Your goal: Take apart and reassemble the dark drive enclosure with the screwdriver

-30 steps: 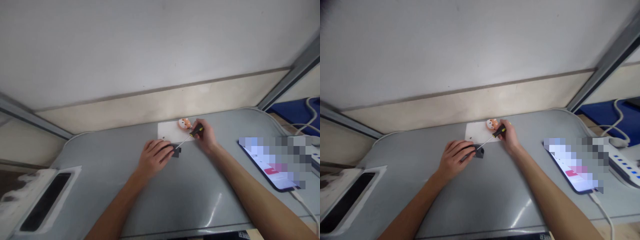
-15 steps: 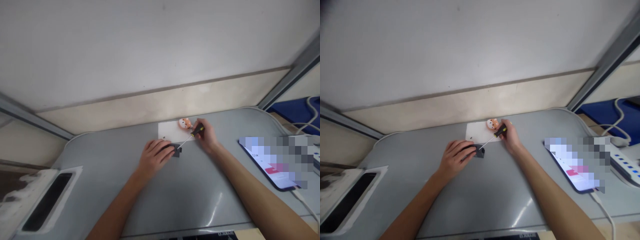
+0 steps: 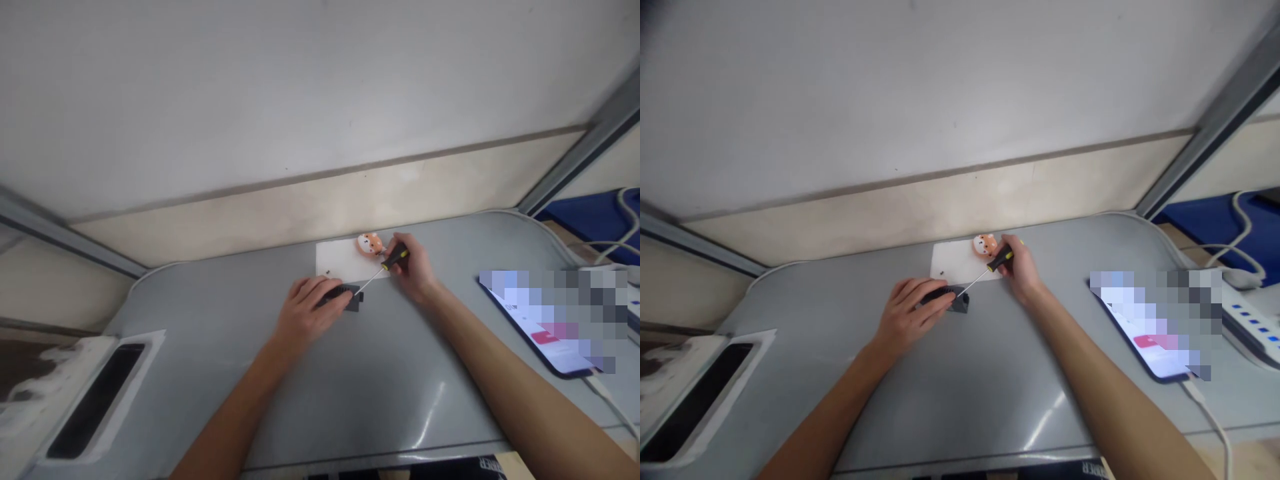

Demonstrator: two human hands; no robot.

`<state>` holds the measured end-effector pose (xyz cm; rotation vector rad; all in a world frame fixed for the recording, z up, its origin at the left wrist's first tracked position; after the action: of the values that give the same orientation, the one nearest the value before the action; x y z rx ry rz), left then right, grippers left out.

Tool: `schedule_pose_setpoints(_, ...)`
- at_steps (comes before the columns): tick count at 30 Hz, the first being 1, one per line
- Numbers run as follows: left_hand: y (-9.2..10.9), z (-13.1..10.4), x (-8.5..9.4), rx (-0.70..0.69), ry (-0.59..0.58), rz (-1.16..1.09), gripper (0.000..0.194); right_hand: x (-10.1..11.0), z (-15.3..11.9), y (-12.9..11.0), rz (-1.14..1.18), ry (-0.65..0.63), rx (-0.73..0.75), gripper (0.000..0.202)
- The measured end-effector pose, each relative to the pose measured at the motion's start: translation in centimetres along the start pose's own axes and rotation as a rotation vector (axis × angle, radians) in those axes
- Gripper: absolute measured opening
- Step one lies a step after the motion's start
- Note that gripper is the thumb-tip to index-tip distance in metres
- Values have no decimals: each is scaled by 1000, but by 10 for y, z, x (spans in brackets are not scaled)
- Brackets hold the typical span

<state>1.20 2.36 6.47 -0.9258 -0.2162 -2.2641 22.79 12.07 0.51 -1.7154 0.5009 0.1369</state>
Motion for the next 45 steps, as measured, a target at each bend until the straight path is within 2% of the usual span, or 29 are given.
schedule_pose_setpoints(14, 6, 5, 2, -44, 27, 8, 21, 2, -2, -4, -44, 44, 13, 38)
schedule_pose_setpoints(21, 26, -3, -10, -32, -36, -21, 29, 0, 0, 6, -39, 111, 37, 43)
schedule_pose_setpoints(24, 33, -5, -15, -53, -67, -29, 32, -8, -5, 9, -195, 55, 85, 44)
schedule_pose_setpoints(29, 35, -2, -16, -52, -100, -13, 35, -21, -17, 7, -394, -79, 184, 41)
schedule_pose_setpoints(37, 34, -3, -14, -52, -129, -20, 37, -20, -14, 12, -391, -87, 155, 44)
schedule_pose_setpoints(45, 27, -3, -10, -32, -76, -90, 34, -19, -15, 11, -393, -83, 157, 45)
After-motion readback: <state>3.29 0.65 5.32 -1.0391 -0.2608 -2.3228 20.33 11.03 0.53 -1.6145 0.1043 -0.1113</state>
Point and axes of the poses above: each hand's wrist, its own z-axis towards the middle knuckle, its own x-axis out of the back of the hand, y = z × x, the point moved 6 cm from there along z, towards the middle knuckle, and after that the axes turned 6 degrees about y, right-handed, at the moved point
